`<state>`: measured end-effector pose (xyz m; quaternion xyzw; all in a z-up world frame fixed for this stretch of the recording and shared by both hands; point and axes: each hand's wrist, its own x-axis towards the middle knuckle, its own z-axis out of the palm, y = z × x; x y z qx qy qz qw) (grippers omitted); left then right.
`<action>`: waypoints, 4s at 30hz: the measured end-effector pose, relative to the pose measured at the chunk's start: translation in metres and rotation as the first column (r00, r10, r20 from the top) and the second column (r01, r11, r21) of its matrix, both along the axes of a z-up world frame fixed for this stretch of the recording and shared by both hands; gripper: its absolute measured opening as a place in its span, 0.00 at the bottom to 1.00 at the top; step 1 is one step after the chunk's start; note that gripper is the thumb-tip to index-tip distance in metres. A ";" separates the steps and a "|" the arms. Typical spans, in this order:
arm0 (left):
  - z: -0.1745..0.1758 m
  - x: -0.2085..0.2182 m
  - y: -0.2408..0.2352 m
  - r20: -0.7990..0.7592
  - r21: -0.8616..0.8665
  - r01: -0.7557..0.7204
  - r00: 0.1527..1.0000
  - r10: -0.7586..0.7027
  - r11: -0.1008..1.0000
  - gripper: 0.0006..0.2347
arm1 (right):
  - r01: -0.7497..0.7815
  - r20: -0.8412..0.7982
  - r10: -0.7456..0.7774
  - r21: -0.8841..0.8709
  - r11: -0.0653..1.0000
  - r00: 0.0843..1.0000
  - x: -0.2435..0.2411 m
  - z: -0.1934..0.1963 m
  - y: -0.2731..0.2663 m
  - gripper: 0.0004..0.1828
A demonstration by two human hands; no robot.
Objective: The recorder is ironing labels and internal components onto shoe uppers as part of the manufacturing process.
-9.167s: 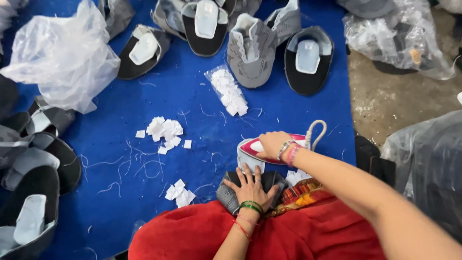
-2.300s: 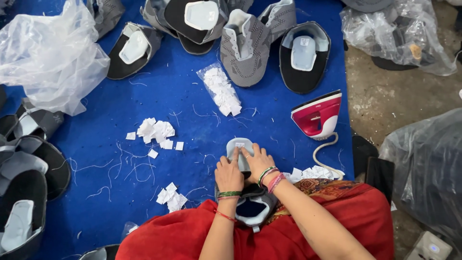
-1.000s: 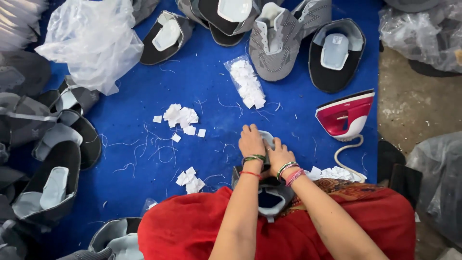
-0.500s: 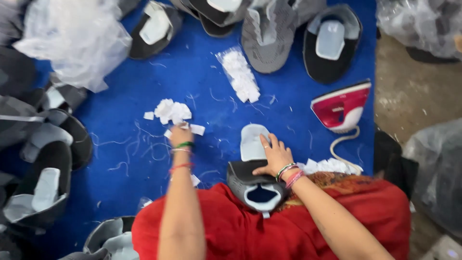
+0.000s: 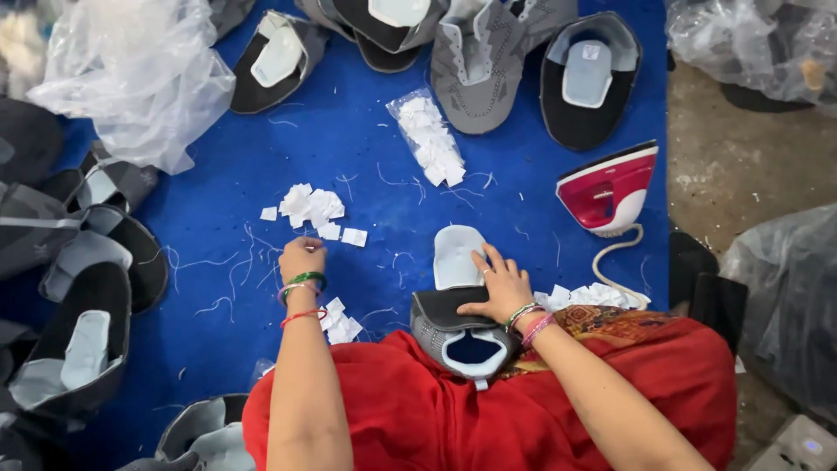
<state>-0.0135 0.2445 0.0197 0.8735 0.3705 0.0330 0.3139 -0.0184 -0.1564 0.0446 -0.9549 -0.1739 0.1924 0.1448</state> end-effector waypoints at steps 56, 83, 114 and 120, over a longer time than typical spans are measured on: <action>0.087 0.002 -0.195 0.668 -0.735 0.539 0.680 0.303 0.412 0.17 | 0.029 -0.002 -0.029 0.035 0.999 1.000 -0.001 -0.003 -0.001 0.65; 0.183 -0.031 -0.245 0.587 -0.801 0.534 0.790 0.178 0.272 0.27 | 0.038 -0.039 -0.038 0.012 0.999 0.999 0.000 -0.002 -0.001 0.61; -0.004 0.054 -0.217 0.205 -0.011 0.647 0.748 -0.632 0.762 0.05 | -0.067 -0.103 0.057 -0.092 0.993 0.993 0.021 0.030 0.016 0.71; -0.018 0.007 -0.220 0.384 0.131 0.502 0.769 -0.511 0.855 0.06 | -0.044 -0.102 0.039 -0.052 0.998 0.994 0.024 0.027 0.019 0.74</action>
